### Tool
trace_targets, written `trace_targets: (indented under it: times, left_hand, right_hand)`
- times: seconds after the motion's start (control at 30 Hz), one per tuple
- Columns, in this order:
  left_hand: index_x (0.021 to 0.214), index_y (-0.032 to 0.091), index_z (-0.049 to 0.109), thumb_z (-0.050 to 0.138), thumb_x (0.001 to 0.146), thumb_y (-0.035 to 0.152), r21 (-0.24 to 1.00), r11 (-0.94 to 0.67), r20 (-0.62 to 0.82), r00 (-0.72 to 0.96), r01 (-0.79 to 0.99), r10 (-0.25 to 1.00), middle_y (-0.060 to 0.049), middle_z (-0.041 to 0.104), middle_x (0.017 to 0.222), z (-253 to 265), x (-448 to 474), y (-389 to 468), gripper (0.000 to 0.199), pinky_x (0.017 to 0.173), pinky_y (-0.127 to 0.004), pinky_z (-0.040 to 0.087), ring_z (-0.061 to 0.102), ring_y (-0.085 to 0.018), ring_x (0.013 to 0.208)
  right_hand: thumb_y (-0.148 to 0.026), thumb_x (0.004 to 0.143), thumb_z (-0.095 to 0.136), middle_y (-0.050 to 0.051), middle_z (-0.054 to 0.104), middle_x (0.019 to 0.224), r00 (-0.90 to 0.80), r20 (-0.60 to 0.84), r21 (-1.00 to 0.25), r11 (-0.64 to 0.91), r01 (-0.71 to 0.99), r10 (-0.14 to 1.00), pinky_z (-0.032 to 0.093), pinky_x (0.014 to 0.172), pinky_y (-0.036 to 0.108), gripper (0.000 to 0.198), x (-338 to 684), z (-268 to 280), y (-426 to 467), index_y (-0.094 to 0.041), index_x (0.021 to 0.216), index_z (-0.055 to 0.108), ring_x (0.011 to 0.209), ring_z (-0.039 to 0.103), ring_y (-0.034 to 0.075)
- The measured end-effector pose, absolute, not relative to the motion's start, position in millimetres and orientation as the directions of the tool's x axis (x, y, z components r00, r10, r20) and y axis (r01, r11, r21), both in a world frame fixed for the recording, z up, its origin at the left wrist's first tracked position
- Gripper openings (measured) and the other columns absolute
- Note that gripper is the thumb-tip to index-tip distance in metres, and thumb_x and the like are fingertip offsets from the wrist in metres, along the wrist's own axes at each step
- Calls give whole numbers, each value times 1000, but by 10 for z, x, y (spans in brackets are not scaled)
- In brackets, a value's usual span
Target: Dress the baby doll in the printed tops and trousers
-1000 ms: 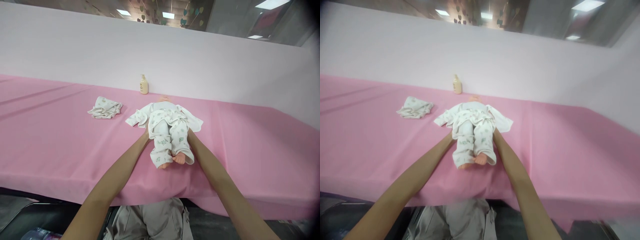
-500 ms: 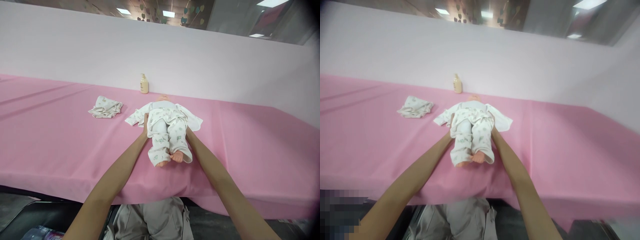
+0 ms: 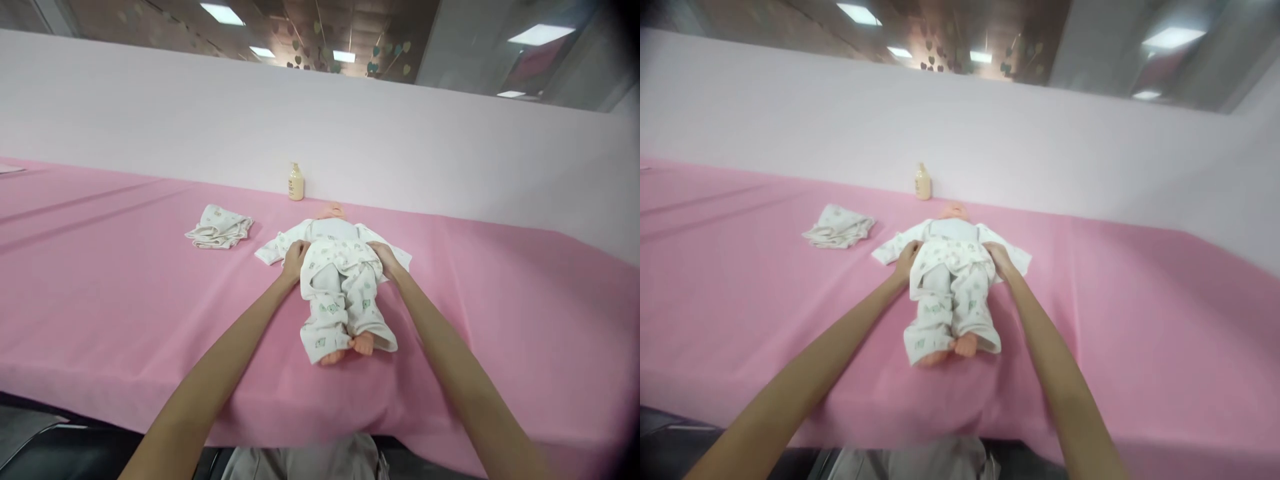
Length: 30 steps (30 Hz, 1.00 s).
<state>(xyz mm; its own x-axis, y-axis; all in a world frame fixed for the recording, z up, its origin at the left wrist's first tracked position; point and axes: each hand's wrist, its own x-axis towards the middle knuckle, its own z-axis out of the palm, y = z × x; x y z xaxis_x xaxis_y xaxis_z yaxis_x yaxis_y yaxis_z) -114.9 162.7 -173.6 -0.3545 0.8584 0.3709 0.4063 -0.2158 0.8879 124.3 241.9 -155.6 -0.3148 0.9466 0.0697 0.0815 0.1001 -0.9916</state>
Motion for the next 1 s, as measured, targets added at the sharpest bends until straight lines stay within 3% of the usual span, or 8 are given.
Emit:
trace_targets:
  times: [0.13,0.23,0.33,0.5,0.57,0.7,0.8,1.0]
  left_hand:
    - [83,18,62,47,81,35,874,-223,330,-188,432,925,-4,64,96,-1705,-1434,1710,23,84,-31,40,55,-20,93]
    - [87,17,62,54,73,35,898,-207,237,-29,389,971,-4,64,89,-1609,-1556,1737,24,81,-32,43,58,-20,86]
    - [83,17,61,61,68,36,888,-155,143,60,433,988,-3,62,80,-1480,-1616,1784,24,75,-32,45,58,-19,76]
    - [78,19,67,65,67,37,637,-261,392,-12,726,920,-7,61,109,-1332,-1686,2114,21,100,-42,34,51,-26,108]
    - [76,19,68,67,65,35,639,-196,371,-74,744,926,-8,60,112,-1347,-1713,2307,20,101,-42,33,48,-27,113]
    - [78,17,67,66,65,35,840,7,134,-220,542,966,-4,66,83,-1469,-1749,2586,23,75,-31,43,59,-21,83]
    - [72,18,68,69,61,32,864,49,120,-298,502,947,-2,66,75,-1540,-1759,2665,18,68,-28,41,58,-18,75]
    - [65,18,68,67,61,30,876,37,154,-352,481,923,-1,64,66,-1563,-1750,2688,13,62,-28,38,55,-16,66]
  right_hand:
    - [-27,61,65,4,70,91,-454,44,-970,147,194,890,47,80,29,25,1469,-1472,2485,-17,84,68,87,62,19]
    - [-25,67,64,5,69,97,-578,83,-902,308,303,812,46,88,33,24,1564,-1415,2549,-18,90,68,95,62,20]
    - [-23,68,62,6,66,100,-642,168,-801,484,353,748,44,93,38,13,1550,-1313,2661,-18,80,67,98,61,22]
    - [-23,62,72,9,56,123,-590,302,-569,638,519,749,34,104,44,7,1381,-1187,2983,-19,62,66,117,50,28]
    - [-20,60,70,8,58,119,-538,285,-602,585,544,793,36,101,41,4,1298,-1246,3138,-19,62,67,115,50,27]
    - [-20,57,59,1,65,78,-338,137,-793,308,526,931,44,79,30,9,1172,-1489,3386,-18,62,66,85,58,20]
    - [-22,54,58,-1,60,64,-216,88,-866,182,467,972,41,67,26,8,1132,-1614,3505,-18,57,63,71,54,16]
    - [-23,53,55,-1,55,59,-47,116,-868,124,481,992,37,62,27,8,1074,-1685,3619,-17,52,60,63,49,15]
